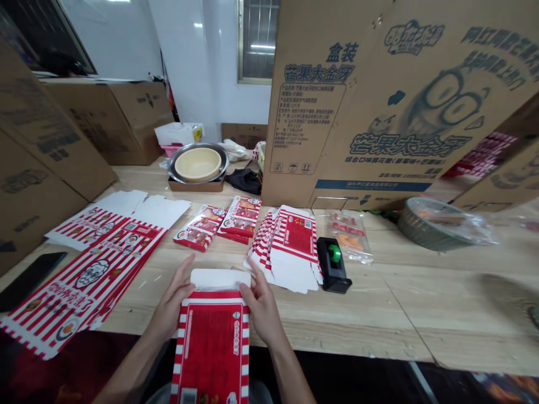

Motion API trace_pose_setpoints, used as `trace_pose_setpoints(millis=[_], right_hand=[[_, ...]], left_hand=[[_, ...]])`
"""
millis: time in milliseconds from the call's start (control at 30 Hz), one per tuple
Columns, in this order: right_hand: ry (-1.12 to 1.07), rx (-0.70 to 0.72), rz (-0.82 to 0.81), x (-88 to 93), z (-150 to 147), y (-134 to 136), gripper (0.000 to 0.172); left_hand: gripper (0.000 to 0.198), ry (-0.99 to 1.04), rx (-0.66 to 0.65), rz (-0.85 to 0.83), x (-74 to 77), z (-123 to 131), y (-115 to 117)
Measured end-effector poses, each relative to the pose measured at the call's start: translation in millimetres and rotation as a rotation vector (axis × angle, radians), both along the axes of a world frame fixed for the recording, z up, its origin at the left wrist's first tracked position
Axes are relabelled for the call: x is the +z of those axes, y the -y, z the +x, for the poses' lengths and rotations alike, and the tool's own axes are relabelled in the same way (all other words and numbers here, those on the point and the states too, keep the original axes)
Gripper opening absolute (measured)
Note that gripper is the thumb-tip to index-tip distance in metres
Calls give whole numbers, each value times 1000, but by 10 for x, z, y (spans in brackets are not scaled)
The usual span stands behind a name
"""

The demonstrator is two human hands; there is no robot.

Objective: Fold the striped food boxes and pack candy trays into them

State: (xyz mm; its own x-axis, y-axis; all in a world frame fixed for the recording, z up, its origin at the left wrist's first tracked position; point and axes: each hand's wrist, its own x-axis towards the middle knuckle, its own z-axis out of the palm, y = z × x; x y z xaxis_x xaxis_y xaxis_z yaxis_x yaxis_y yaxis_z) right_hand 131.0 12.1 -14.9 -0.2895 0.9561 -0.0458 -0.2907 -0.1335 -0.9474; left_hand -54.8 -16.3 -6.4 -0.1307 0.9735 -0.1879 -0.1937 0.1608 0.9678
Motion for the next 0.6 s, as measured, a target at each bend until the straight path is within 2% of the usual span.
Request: trace_pose_setpoints(millis=[67, 133, 200, 367, 500, 600], right_hand=[[43, 35, 26, 13, 11, -13, 25], [73, 58, 70, 20, 10, -20, 18], [81, 74, 83, 33, -11, -21, 22], [183, -8, 8, 89, -91, -27, 30], [455, 46, 140, 124, -79, -64, 23], [548, 48, 271, 177, -56, -92, 14]], left_hand=[[39, 66, -55, -48, 18, -49, -31], [24, 54, -94, -50, 25, -83, -57], [13, 25, -118, -17, 29, -93, -67], [17, -65, -154, 38, 47, -90, -10], [22, -92, -114, 0, 51, -102, 40], [27, 33, -96, -95, 53, -106, 42]])
